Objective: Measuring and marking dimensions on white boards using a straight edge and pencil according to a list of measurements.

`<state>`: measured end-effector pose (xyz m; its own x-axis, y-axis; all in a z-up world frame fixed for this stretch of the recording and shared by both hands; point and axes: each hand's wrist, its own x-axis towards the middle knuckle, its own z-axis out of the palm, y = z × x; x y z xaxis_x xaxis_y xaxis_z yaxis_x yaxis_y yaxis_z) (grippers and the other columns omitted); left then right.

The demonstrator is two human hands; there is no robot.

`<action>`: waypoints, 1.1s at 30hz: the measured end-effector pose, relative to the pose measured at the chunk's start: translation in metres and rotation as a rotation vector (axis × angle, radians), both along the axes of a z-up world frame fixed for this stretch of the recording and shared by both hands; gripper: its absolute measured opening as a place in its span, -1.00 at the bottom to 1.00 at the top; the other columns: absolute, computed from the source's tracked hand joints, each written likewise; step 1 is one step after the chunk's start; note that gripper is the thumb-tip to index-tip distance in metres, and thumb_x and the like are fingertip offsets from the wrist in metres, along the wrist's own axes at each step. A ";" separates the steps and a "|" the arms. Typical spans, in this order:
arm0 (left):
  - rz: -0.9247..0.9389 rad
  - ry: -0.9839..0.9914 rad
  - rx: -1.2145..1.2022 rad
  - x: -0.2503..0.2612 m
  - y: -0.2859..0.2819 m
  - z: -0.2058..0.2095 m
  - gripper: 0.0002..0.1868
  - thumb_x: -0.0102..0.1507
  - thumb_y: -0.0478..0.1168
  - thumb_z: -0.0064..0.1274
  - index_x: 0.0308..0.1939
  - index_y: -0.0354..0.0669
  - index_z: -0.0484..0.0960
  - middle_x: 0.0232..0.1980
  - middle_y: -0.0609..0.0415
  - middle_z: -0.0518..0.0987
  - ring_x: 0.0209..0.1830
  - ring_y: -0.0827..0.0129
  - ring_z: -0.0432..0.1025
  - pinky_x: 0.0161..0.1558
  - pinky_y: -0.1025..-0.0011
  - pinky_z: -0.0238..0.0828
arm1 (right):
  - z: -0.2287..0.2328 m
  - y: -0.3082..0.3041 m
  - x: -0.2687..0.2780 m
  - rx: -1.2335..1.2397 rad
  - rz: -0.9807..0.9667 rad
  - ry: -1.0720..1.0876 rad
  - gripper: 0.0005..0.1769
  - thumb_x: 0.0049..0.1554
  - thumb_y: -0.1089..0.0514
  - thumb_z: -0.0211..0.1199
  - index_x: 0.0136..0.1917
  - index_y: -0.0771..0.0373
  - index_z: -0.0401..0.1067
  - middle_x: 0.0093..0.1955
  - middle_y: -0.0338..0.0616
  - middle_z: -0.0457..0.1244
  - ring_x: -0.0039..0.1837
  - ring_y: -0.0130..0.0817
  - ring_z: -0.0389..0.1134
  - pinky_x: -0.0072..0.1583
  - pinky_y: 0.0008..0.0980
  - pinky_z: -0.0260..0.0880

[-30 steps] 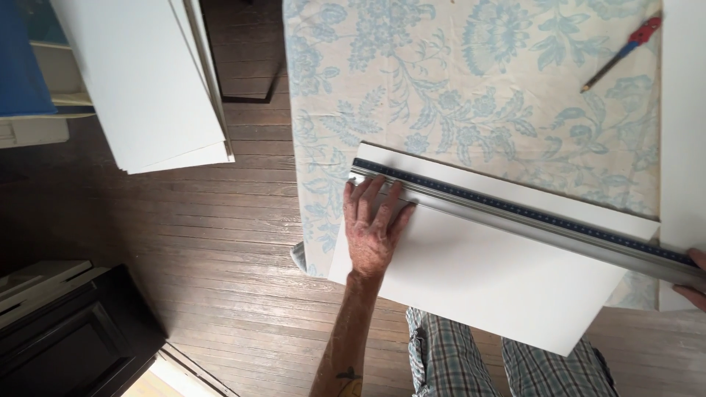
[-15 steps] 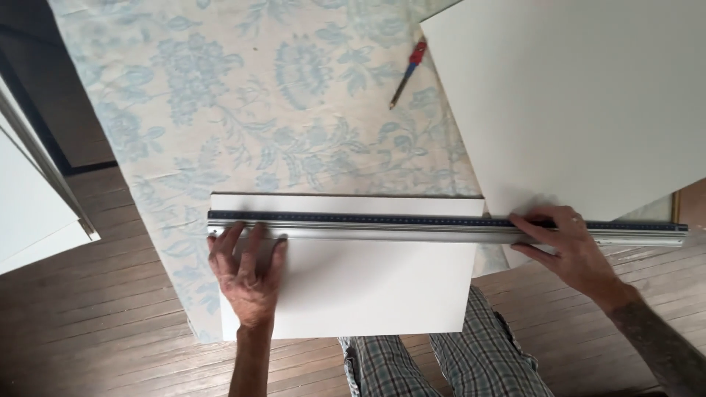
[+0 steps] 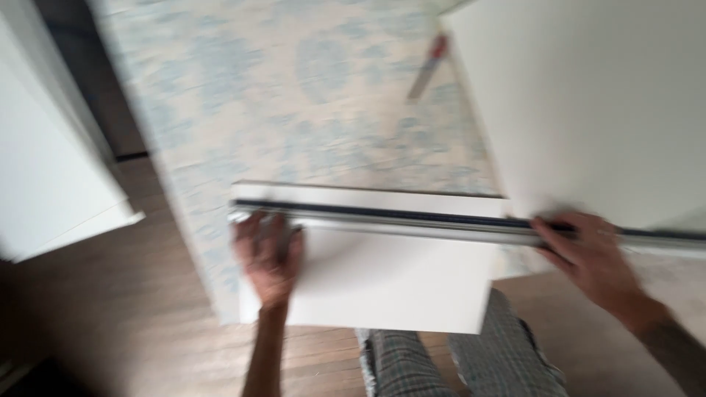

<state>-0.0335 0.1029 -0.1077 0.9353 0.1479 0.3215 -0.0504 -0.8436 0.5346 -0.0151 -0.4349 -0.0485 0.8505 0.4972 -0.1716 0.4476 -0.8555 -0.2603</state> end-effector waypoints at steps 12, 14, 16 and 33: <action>0.019 -0.034 0.011 0.004 0.000 0.014 -0.55 0.29 0.00 0.30 0.18 -0.06 0.60 0.25 -0.07 0.46 0.33 0.06 0.37 0.51 -0.23 0.16 | 0.002 0.012 0.010 0.145 -0.005 0.058 -0.39 0.14 0.20 0.36 0.46 0.32 0.47 0.16 0.20 0.28 0.14 0.01 0.38 0.30 -0.11 0.45; 0.028 -0.057 0.013 0.007 -0.001 0.020 -0.59 0.30 -0.03 0.29 0.16 -0.08 0.61 0.23 -0.08 0.48 0.31 0.02 0.39 0.49 -0.22 0.18 | 0.000 0.010 0.009 0.140 -0.028 0.068 -0.38 0.14 0.22 0.36 0.48 0.33 0.47 0.20 0.22 0.24 0.18 0.02 0.38 0.33 -0.10 0.44; 0.023 -0.052 0.057 0.008 -0.002 0.022 -0.57 0.31 -0.01 0.29 0.16 -0.10 0.61 0.22 -0.07 0.49 0.29 0.05 0.42 0.47 -0.22 0.22 | 0.005 0.015 0.013 0.135 -0.019 0.055 -0.40 0.14 0.21 0.38 0.45 0.36 0.50 0.13 0.21 0.29 0.12 0.01 0.39 0.27 -0.10 0.44; 1.653 0.178 -1.285 -0.138 -0.182 -0.060 -0.49 0.34 0.38 -0.44 0.05 0.12 0.20 0.00 0.11 0.15 -0.03 0.22 0.02 -0.04 0.17 0.12 | 0.008 0.010 0.066 0.074 -0.017 0.127 -0.31 0.03 0.07 0.41 0.43 0.21 0.44 0.22 -0.07 0.37 0.19 -0.13 0.42 0.26 -0.13 0.38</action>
<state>-0.1713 -0.0786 -0.1674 -0.2675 0.6902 -0.6723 0.2868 0.7232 0.6283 0.0504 -0.4250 -0.0403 0.8328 0.4978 -0.2423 0.3921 -0.8393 -0.3766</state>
